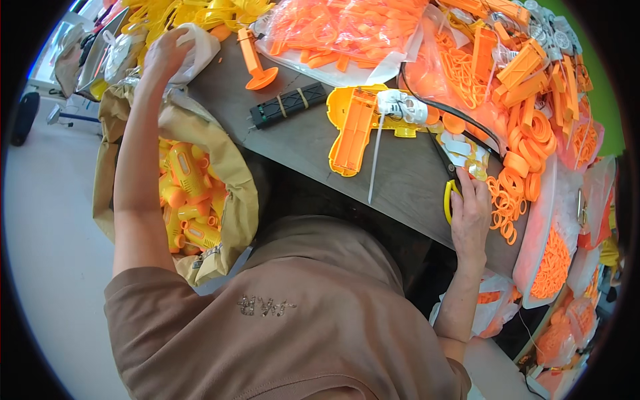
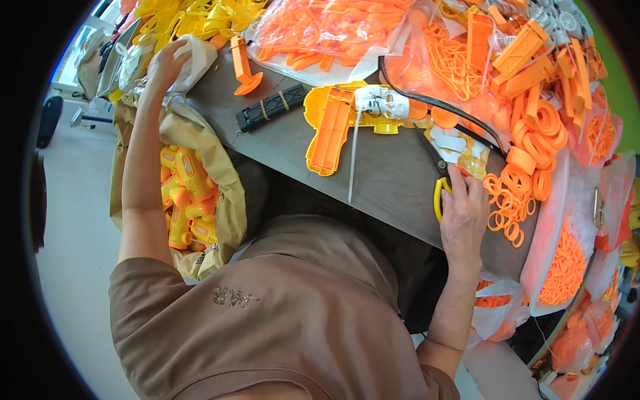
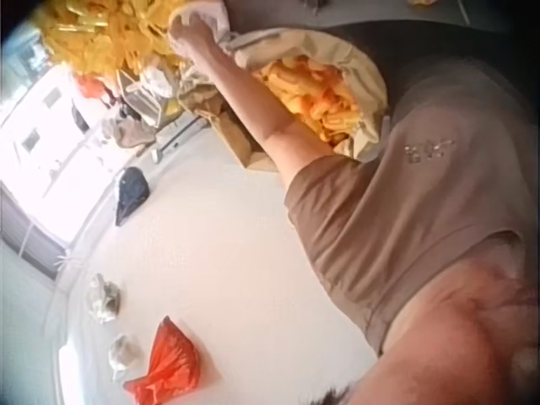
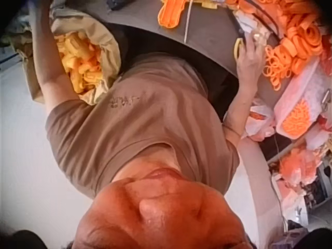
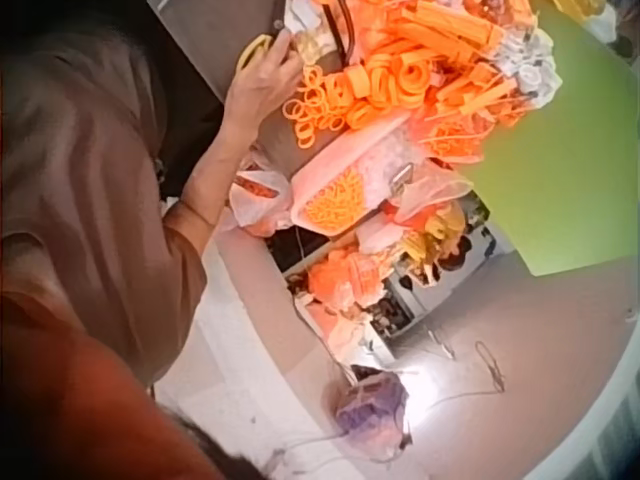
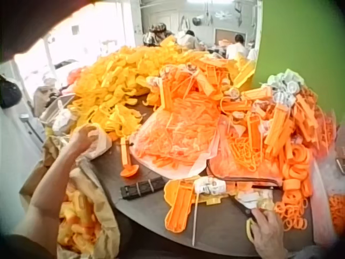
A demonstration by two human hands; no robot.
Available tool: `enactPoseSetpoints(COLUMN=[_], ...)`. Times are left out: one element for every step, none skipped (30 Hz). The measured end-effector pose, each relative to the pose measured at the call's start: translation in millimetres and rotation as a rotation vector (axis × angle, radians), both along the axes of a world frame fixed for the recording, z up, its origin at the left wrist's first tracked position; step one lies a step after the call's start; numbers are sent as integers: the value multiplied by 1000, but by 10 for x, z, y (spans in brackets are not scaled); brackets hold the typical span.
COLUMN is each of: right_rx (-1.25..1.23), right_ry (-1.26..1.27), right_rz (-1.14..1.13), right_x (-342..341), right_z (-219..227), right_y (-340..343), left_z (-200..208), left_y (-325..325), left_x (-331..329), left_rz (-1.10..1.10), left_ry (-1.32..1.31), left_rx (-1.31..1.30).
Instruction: Assembling a yellow toy gun by putting together plastic components and applying stickers.
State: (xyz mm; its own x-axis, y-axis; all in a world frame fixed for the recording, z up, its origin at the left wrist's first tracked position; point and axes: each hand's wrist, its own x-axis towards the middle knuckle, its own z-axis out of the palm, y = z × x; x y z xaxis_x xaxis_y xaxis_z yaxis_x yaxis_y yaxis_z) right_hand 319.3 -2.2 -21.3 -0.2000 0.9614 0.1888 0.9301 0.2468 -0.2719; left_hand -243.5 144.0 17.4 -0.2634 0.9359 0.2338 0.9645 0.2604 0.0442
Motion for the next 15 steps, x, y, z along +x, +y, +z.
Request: enactPoseSetpoints(right_rx=[9,7,6,8,10,-12,-12,19,52,76,78,103,129,119,120], right_ry=[2,16,5,7,8,9,4,-8,-18,-21,-24,5,37,71,67], right_rz=[5,-4,-24,-22,-18,-28,-34,-17,10,15,14,44,75,78,71], right_x=[-5,-25,-21,-27,-34,-38,-50,-66,-100,-131,-152,-164,-180,-211,-212], right_z=[8,20,26,37,49,46,59,79,112,127,141,157,171,198,191], right_y=[-3,-10,-25,-31,-35,-29,-27,-27,-12,-1,13,22,35,78,143], left_z=[-19,-62,-25,8,24,50,51,-118,-156,-185,-223,-228,-169,-75,-5], left_y=[-81,-155,-289,-406,-505,-609,-641,-631,-620,-571,-540,-531,-536,-546,-560], left_x=[-91,-155,3,54,134,211,269,125,-29,-131,-203,-67,62,180,264], left_rz=[-69,-139,-205,-237,-247,-252,-260,-355,-352,-336,-318,-353,-362,-251,-141], left_ry=[-52,-106,-81,-29,-38,-16,6,83,80,-10,-99,-100,-105,-85,-64], left_rx=[69,137,142,31,32,-59,-149,-1,1,5,10,152,152,35,-82])
